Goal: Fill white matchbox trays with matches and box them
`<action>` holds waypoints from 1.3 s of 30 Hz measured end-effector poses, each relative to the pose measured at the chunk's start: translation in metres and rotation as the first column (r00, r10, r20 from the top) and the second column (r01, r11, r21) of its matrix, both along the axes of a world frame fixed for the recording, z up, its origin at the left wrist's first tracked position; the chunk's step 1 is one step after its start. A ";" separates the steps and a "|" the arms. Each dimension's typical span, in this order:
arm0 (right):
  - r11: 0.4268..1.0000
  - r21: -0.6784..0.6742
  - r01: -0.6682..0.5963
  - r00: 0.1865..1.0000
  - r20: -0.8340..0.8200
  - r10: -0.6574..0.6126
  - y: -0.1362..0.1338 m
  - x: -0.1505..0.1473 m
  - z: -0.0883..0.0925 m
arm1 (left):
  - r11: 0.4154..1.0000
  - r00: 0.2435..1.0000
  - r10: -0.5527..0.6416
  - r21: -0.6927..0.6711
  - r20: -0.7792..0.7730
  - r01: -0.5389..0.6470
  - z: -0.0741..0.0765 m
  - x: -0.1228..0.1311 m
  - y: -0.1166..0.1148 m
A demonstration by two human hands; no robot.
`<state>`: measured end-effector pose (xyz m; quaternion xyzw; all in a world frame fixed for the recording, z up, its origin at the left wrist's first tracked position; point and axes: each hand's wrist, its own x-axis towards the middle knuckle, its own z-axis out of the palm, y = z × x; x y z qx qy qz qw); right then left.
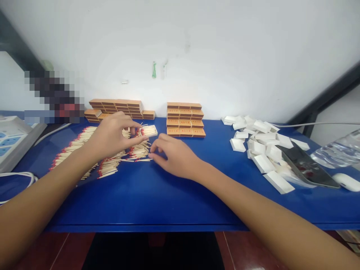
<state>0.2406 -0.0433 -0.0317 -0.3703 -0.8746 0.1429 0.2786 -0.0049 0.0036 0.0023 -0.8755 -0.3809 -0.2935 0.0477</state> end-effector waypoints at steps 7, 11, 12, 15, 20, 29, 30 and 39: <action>0.990 -0.143 0.010 0.991 0.136 0.009 -0.007 -0.016 -0.003 | 1.000 1.000 -0.013 0.004 -0.013 0.013 -0.001 0.001 0.000; 0.986 -0.162 0.023 0.979 0.204 0.011 -0.008 -0.019 0.001 | 1.000 0.999 -0.028 0.003 -0.022 0.028 -0.002 0.001 0.000; 0.986 -0.166 0.021 0.978 0.210 0.014 -0.009 -0.018 0.002 | 1.000 0.999 -0.025 0.004 -0.022 0.025 -0.002 0.001 0.001; 0.989 -0.149 0.018 0.981 0.194 0.012 -0.010 -0.013 0.006 | 1.000 1.000 -0.019 0.004 -0.022 0.019 -0.002 0.001 0.001; 0.993 0.024 0.118 0.986 0.118 -0.120 -0.001 0.002 0.014 | 0.998 0.996 -0.061 -0.004 -0.065 0.061 -0.001 0.001 0.000; 0.975 0.137 0.173 0.980 0.072 -0.184 0.015 0.016 0.009 | 0.987 0.982 -0.144 -0.083 -0.122 0.135 -0.003 0.004 -0.005; 0.977 0.134 0.168 0.980 0.080 -0.180 0.015 0.016 0.009 | 0.986 0.982 -0.151 -0.085 -0.117 0.142 -0.003 0.005 -0.005; 0.989 0.076 0.129 0.982 0.132 -0.138 0.012 0.014 0.015 | 0.979 0.979 -0.188 -0.102 -0.082 0.179 -0.005 0.005 -0.004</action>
